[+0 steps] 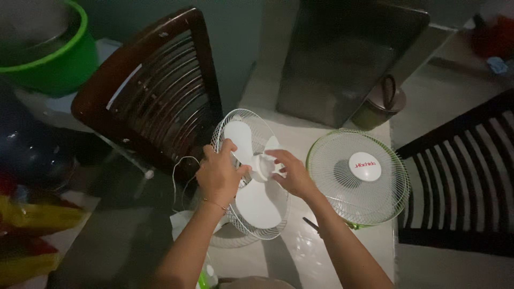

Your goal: The person disassembles a small table fan on a tiled floor. They use a screwdriver to loosen the front grille, remove the fan blades, and then detach the rear grille and motor housing components, laying the parts out on the floor.

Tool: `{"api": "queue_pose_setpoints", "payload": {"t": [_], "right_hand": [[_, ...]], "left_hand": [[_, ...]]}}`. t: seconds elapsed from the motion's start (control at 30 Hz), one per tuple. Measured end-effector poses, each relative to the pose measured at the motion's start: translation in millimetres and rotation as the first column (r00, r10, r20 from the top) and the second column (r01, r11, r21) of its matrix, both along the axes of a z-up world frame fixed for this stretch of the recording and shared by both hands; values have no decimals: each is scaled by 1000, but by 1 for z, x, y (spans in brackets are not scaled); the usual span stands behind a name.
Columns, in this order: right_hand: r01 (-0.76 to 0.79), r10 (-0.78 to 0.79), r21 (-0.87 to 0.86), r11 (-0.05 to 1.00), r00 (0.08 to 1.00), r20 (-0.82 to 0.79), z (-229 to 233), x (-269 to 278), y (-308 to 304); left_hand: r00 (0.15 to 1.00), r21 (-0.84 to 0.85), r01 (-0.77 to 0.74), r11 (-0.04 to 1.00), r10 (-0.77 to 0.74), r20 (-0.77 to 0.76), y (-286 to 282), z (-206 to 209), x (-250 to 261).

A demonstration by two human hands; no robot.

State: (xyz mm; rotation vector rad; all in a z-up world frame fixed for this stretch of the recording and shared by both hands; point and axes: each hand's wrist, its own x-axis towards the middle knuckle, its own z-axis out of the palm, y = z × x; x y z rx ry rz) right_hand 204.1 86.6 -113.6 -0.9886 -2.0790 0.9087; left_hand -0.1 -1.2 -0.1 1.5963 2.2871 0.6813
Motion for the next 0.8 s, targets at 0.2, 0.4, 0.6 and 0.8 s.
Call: {"api": "queue_pose_setpoints", "payload": {"t": [0.2, 0.4, 0.6, 0.8], "right_hand": [[152, -122, -218, 964, 982, 146, -4, -5, 2], [325, -295, -307, 895, 945, 141, 2, 1, 8], [81, -75, -106, 991, 996, 58, 16, -1, 4], [255, -217, -232, 939, 960, 177, 19, 6, 4]], "left_hand": [[1000, 45, 13, 999, -12, -15, -2, 0, 0], [1000, -18, 22, 1000, -22, 16, -2, 3, 2], [1000, 31, 21, 999, -21, 11, -1, 4, 3], [1000, -19, 21, 1000, -20, 16, 1, 6, 3]]}}
